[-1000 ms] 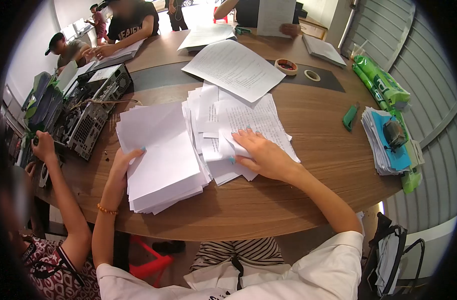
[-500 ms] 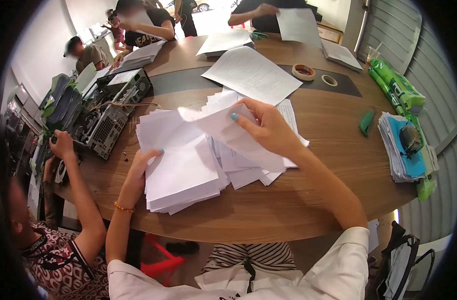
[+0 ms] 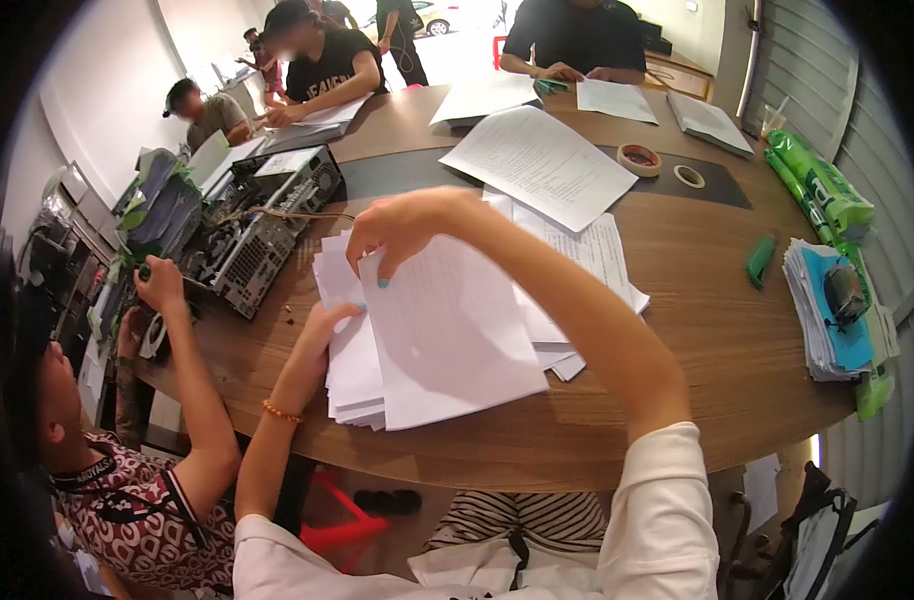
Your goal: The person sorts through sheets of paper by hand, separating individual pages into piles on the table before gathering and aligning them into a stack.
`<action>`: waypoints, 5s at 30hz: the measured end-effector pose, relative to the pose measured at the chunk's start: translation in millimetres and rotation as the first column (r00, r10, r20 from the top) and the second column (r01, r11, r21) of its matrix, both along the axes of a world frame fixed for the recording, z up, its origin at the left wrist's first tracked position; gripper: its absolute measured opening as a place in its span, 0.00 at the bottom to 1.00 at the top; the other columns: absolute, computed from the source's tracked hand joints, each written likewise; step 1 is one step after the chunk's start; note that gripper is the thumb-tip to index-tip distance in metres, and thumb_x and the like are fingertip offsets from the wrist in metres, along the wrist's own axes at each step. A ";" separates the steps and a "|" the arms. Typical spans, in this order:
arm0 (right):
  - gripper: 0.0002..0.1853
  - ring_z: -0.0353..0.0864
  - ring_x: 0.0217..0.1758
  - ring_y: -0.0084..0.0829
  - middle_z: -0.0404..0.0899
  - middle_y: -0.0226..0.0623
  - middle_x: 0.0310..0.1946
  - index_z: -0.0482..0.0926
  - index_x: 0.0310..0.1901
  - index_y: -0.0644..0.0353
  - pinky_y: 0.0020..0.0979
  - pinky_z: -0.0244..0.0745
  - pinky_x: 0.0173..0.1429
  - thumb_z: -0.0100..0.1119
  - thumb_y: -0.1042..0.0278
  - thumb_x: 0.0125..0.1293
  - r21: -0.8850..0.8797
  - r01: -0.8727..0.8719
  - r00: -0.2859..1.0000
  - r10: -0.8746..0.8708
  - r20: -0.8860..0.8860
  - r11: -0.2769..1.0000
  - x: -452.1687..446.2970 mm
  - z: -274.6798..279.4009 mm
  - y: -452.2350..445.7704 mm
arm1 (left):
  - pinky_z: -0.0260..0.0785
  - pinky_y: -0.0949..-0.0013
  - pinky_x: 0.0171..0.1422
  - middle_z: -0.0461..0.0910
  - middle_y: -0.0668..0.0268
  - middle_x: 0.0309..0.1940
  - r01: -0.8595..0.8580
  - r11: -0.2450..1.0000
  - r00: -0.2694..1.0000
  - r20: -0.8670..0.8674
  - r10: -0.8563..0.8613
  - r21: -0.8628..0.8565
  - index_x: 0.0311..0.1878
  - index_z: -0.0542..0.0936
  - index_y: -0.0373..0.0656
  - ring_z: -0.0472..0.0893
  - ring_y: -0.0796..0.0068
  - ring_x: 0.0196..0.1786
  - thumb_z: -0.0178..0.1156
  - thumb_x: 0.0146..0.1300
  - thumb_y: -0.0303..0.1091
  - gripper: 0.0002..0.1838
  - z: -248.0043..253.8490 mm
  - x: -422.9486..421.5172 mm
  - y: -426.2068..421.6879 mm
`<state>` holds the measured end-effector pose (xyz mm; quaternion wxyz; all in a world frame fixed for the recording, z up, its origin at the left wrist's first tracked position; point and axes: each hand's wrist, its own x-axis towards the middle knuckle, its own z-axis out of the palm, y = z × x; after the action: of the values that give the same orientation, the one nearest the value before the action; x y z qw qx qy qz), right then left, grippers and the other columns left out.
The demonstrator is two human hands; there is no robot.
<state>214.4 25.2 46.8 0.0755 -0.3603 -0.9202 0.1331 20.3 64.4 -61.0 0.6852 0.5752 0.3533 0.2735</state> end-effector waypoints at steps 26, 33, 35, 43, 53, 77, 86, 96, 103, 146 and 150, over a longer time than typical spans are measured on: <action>0.41 0.51 0.61 0.47 0.52 0.56 0.57 0.55 0.55 0.68 0.43 0.49 0.62 0.53 0.43 0.49 0.151 0.558 0.806 -0.576 0.135 0.816 92.7 -81.2 -183.2 | 0.66 0.75 0.32 0.72 0.61 0.32 -0.034 0.992 0.995 -0.092 0.046 0.124 0.41 0.69 0.30 0.73 0.74 0.31 0.58 0.41 0.27 0.21 -9.4 -2.3 9.2; 0.40 0.56 0.59 0.46 0.57 0.53 0.55 0.56 0.55 0.67 0.43 0.52 0.60 0.56 0.46 0.47 0.050 0.526 0.841 -0.528 0.120 0.849 52.5 -76.8 -236.0 | 0.65 0.77 0.33 0.72 0.63 0.30 -0.024 0.990 0.995 -0.095 0.038 0.138 0.36 0.70 0.32 0.72 0.76 0.31 0.58 0.41 0.29 0.17 -10.0 -4.2 9.9; 0.33 0.63 0.55 0.43 0.64 0.50 0.50 0.61 0.52 0.66 0.41 0.60 0.56 0.57 0.53 0.48 0.144 0.517 0.841 -0.532 0.100 0.844 43.4 -83.9 -244.3 | 0.65 0.77 0.34 0.72 0.63 0.30 -0.012 0.990 0.995 -0.098 0.026 0.143 0.37 0.70 0.32 0.72 0.77 0.31 0.58 0.41 0.30 0.17 -11.9 -4.8 12.2; 0.20 0.68 0.51 0.40 0.69 0.47 0.46 0.69 0.44 0.66 0.38 0.64 0.54 0.56 0.69 0.47 0.209 0.433 0.870 -0.467 0.157 0.877 52.0 -65.1 -253.1 | 0.65 0.78 0.34 0.72 0.63 0.30 -0.034 0.992 0.995 -0.093 0.046 0.123 0.37 0.70 0.32 0.72 0.77 0.31 0.58 0.42 0.30 0.18 -11.8 -2.8 9.8; 0.32 0.61 0.58 0.35 0.63 0.45 0.53 0.65 0.51 0.59 0.45 0.50 0.61 0.60 0.54 0.44 0.001 0.528 0.801 -0.498 0.332 0.849 25.4 -77.7 -304.0 | 0.64 0.78 0.36 0.73 0.63 0.30 -0.038 0.990 0.995 -0.090 0.051 0.138 0.38 0.71 0.31 0.72 0.78 0.31 0.58 0.42 0.31 0.19 -19.4 -5.8 15.6; 0.07 0.74 0.22 0.42 0.73 0.45 0.22 0.64 0.34 0.66 0.35 0.65 0.27 0.48 0.74 0.55 0.209 0.841 0.506 -0.588 -0.631 0.500 0.2 -95.8 -9.0 | 0.66 0.75 0.43 0.73 0.61 0.35 0.011 0.999 0.996 0.093 -0.015 0.042 0.42 0.70 0.33 0.73 0.74 0.39 0.54 0.48 0.30 0.17 2.2 -4.5 -2.3; 0.06 0.71 0.11 0.32 0.69 0.36 0.22 0.63 0.33 0.61 0.27 0.64 0.11 0.47 0.76 0.52 0.642 0.672 0.696 -0.611 -0.376 0.370 -10.4 -110.4 -7.7 | 0.69 0.74 0.39 0.72 0.59 0.37 0.004 0.992 0.971 0.236 0.025 -0.123 0.45 0.67 0.32 0.74 0.73 0.38 0.52 0.54 0.36 0.19 4.0 -0.1 -4.3; 0.39 0.65 0.49 0.47 0.58 0.57 0.51 0.52 0.54 0.72 0.39 0.59 0.53 0.59 0.55 0.48 0.351 0.627 0.774 -0.607 -0.181 0.696 16.0 -54.1 -134.5 | 0.67 0.75 0.42 0.71 0.59 0.38 -0.007 0.999 0.993 0.117 0.011 -0.033 0.45 0.65 0.30 0.73 0.74 0.39 0.50 0.50 0.26 0.17 -9.0 -3.8 2.2; 0.40 0.55 0.57 0.54 0.54 0.63 0.53 0.58 0.52 0.71 0.49 0.50 0.58 0.56 0.44 0.46 0.065 0.583 0.774 -0.578 0.258 0.810 15.6 -63.9 -273.2 | 0.64 0.75 0.43 0.71 0.61 0.37 -0.114 0.988 0.993 0.028 0.112 0.102 0.43 0.67 0.30 0.71 0.75 0.39 0.51 0.48 0.27 0.17 -5.7 0.0 -3.9; 0.10 0.73 0.17 0.36 0.73 0.39 0.19 0.66 0.37 0.60 0.29 0.67 0.21 0.52 0.70 0.53 0.624 0.778 0.591 -0.255 -0.765 -0.068 49.6 33.3 -53.6 | 0.66 0.72 0.45 0.70 0.58 0.40 -0.168 0.974 0.980 0.082 0.181 -0.149 0.46 0.64 0.31 0.73 0.70 0.40 0.42 0.57 0.37 0.19 -10.3 1.9 -1.3; 0.09 0.74 0.25 0.43 0.72 0.46 0.20 0.66 0.34 0.64 0.38 0.70 0.32 0.45 0.81 0.49 0.415 0.461 0.875 -0.479 -0.068 0.785 -8.1 0.8 -61.2 | 0.67 0.71 0.43 0.71 0.57 0.39 -0.151 0.974 0.981 0.096 0.169 -0.168 0.45 0.64 0.31 0.73 0.70 0.40 0.41 0.57 0.36 0.18 -14.9 0.2 3.3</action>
<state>206.4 -36.0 47.6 0.1626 -0.5557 -0.8095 -0.0974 20.5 67.7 -75.9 0.7232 0.4722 0.3811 0.3298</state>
